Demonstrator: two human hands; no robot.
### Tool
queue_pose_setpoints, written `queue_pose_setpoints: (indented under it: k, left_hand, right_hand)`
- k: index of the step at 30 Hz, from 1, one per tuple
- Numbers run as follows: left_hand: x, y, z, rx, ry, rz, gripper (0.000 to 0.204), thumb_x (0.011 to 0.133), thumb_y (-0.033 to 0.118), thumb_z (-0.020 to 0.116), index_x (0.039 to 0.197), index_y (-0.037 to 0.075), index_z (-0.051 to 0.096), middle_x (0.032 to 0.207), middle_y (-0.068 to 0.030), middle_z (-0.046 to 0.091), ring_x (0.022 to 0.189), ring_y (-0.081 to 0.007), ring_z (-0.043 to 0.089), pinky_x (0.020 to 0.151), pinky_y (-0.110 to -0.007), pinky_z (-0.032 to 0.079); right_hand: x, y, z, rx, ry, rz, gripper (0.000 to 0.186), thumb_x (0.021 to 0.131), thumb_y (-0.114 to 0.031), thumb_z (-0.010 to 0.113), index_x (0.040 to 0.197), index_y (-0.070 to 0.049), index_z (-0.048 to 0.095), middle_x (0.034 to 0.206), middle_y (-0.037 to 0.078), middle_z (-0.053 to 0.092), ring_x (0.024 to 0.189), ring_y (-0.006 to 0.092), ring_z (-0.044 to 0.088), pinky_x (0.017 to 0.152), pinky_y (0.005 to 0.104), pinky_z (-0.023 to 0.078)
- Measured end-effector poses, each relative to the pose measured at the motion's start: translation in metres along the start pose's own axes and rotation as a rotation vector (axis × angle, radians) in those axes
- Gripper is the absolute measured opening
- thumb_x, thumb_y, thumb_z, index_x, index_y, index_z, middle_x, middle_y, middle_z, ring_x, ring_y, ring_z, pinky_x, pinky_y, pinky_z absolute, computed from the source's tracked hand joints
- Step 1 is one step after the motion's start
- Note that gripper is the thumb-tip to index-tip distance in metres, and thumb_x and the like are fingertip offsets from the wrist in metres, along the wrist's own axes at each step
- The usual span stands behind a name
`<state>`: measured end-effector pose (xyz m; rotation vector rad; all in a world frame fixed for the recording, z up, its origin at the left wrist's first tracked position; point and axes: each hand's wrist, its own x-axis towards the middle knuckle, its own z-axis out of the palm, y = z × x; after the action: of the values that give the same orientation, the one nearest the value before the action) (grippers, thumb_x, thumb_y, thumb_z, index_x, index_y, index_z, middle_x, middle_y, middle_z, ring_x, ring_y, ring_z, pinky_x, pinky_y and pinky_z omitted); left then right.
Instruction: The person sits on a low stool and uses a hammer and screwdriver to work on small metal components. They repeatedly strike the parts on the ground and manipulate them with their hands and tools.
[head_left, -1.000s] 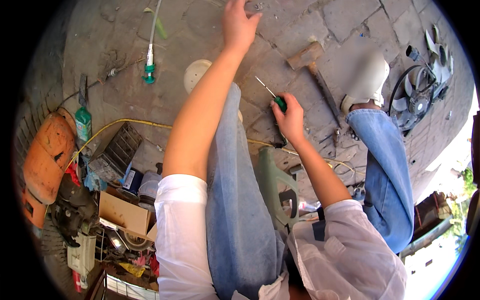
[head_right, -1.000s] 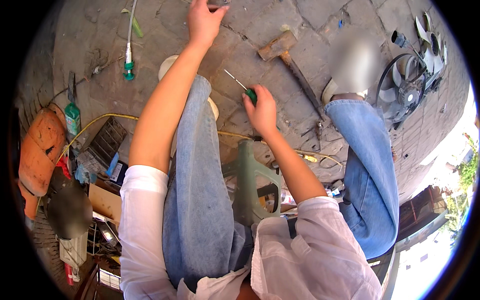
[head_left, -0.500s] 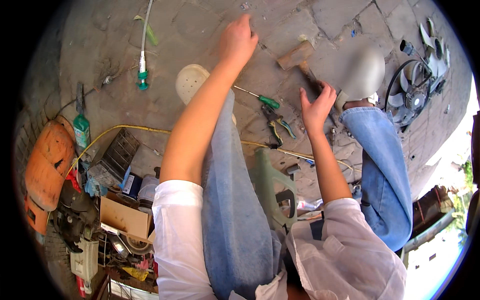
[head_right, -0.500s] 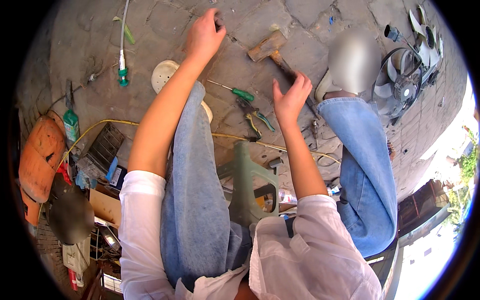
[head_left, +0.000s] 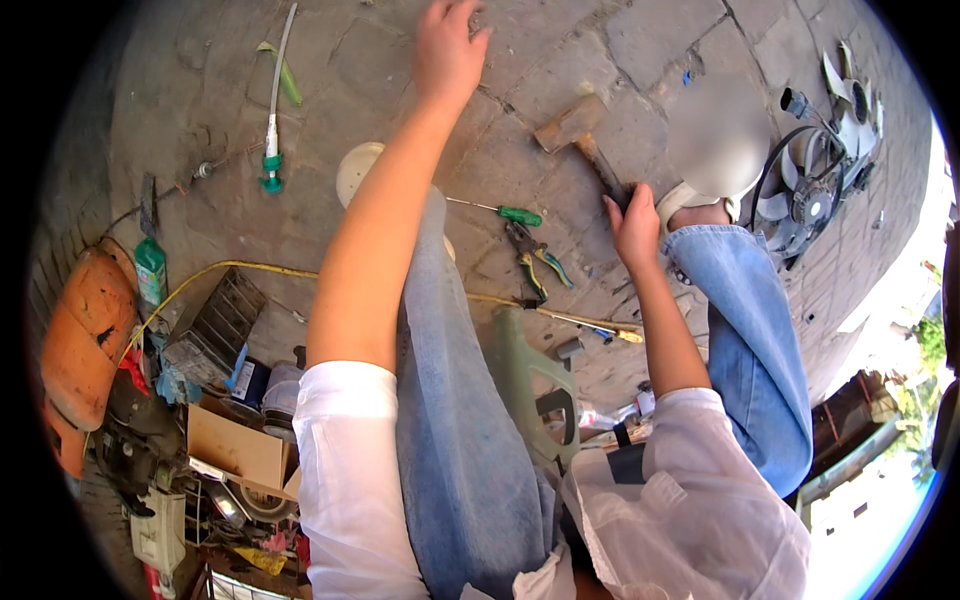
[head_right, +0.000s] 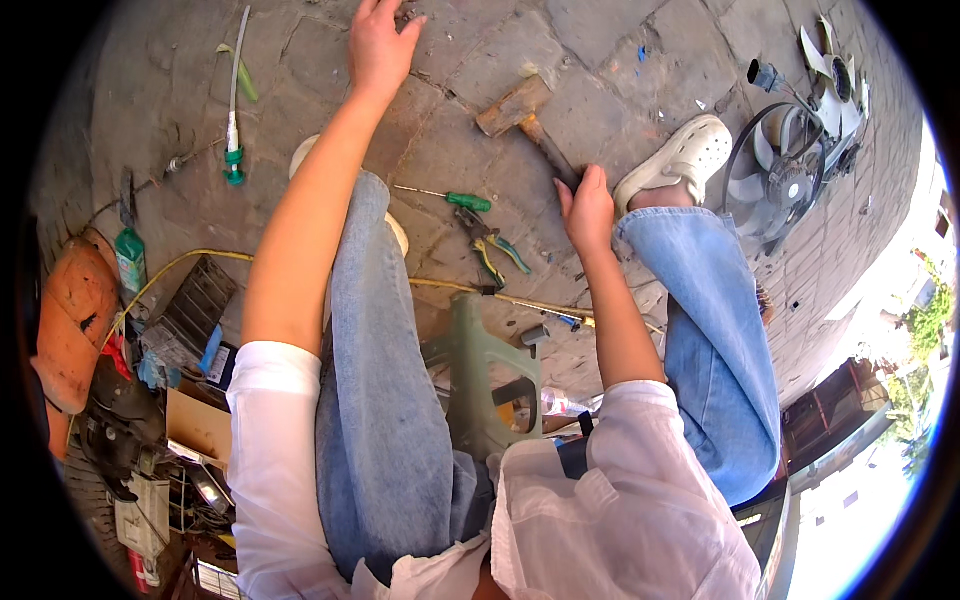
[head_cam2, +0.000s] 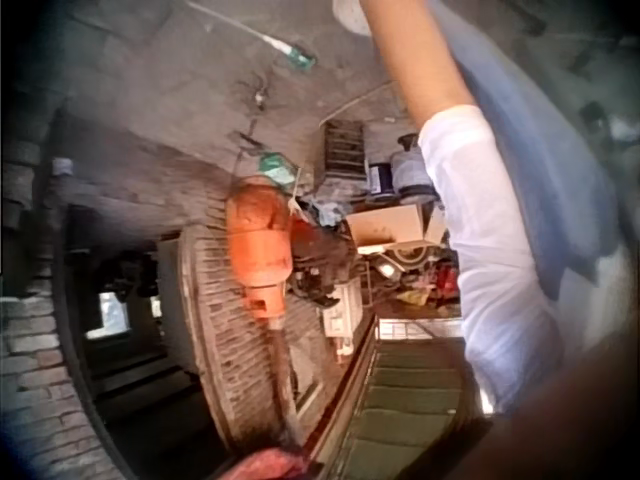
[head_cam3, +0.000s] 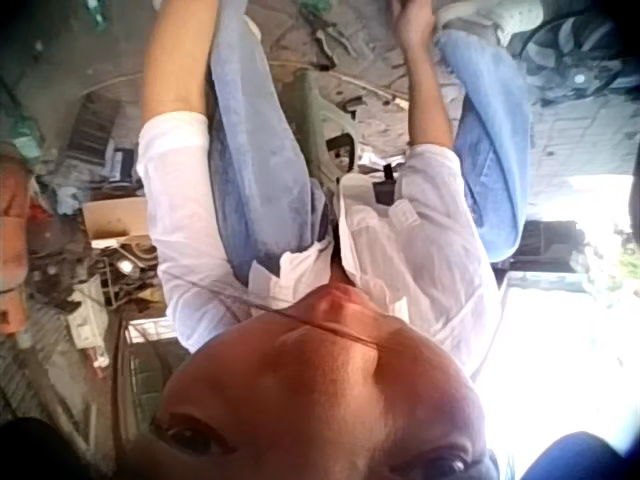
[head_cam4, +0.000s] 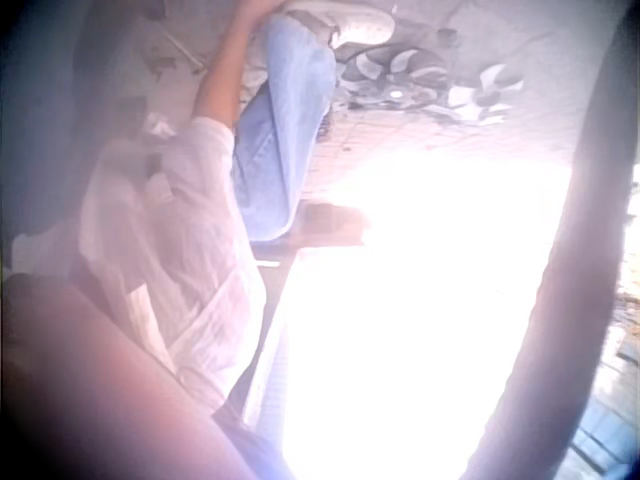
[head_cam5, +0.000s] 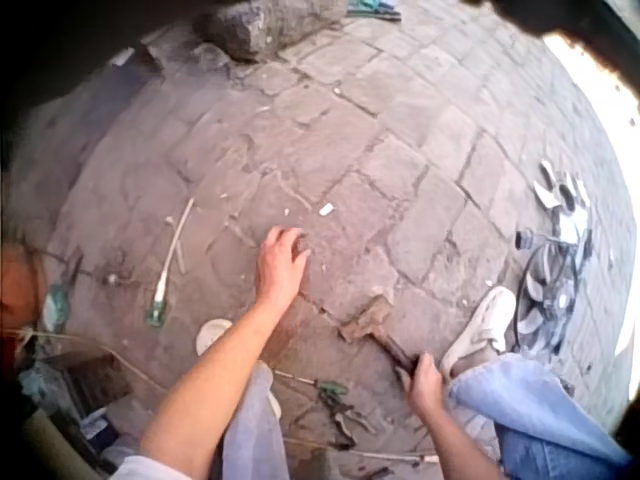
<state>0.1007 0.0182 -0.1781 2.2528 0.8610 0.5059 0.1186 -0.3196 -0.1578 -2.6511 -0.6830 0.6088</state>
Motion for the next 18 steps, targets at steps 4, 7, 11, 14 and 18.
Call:
queue_pose_setpoints:
  k: [4,7,11,14,18]
  left_hand:
    - [0.012,-0.022,0.008,-0.007,-0.153,-0.017,0.023,0.072,0.004,0.067,0.095,0.002,0.061,0.094,-0.0181,0.057,0.093,-0.0372,0.055,0.082,-0.043,0.046]
    - [0.011,-0.028,0.012,0.069,-0.147,-0.017,0.022,0.072,0.004,0.067,0.093,0.003,0.06,0.093,-0.0181,0.057,0.092,-0.0373,0.054,0.082,-0.043,0.045]
    - [-0.003,-0.038,0.01,0.047,-0.167,-0.037,0.025,0.072,0.005,0.067,0.096,0.003,0.058,0.093,-0.0182,0.057,0.093,-0.0372,0.055,0.081,-0.044,0.045]
    - [-0.012,-0.043,0.003,-0.062,-0.184,-0.144,0.031,0.072,0.007,0.068,0.101,0.003,0.057,0.094,-0.0185,0.058,0.094,-0.0359,0.055,0.082,-0.042,0.045]
    - [-0.023,-0.028,-0.015,-0.213,-0.145,-0.26,0.024,0.078,0.008,0.068,0.1,0.004,0.062,0.086,-0.0068,0.065,0.079,-0.0187,0.063,0.07,-0.031,0.05]
  right_hand:
    - [-0.017,-0.051,-0.012,0.011,-0.099,0.208,0.036,0.086,-0.028,0.065,0.098,0.002,0.049,0.073,0.022,0.06,0.067,0.0417,0.059,0.06,0.0438,0.047]
    - [-0.016,-0.063,-0.018,0.471,-0.183,0.358,0.036,0.09,-0.036,0.061,0.084,-0.002,0.051,0.058,0.006,0.052,0.049,0.0232,0.052,0.048,0.0325,0.041]
    - [-0.02,-0.088,-0.029,1.155,-0.307,0.435,0.043,0.097,-0.041,0.048,0.073,-0.006,0.045,0.053,-0.002,0.041,0.043,0.0078,0.037,0.039,0.0222,0.029]
    - [-0.014,-0.104,-0.02,1.211,-0.214,0.283,0.047,0.099,-0.044,0.041,0.071,-0.006,0.042,0.052,-0.002,0.038,0.043,0.0068,0.036,0.039,0.0216,0.027]
    - [0.022,-0.11,0.023,0.511,-0.096,0.506,0.051,0.096,-0.046,0.048,0.067,-0.005,0.043,0.055,-0.001,0.041,0.053,0.0067,0.035,0.047,0.0273,0.031]
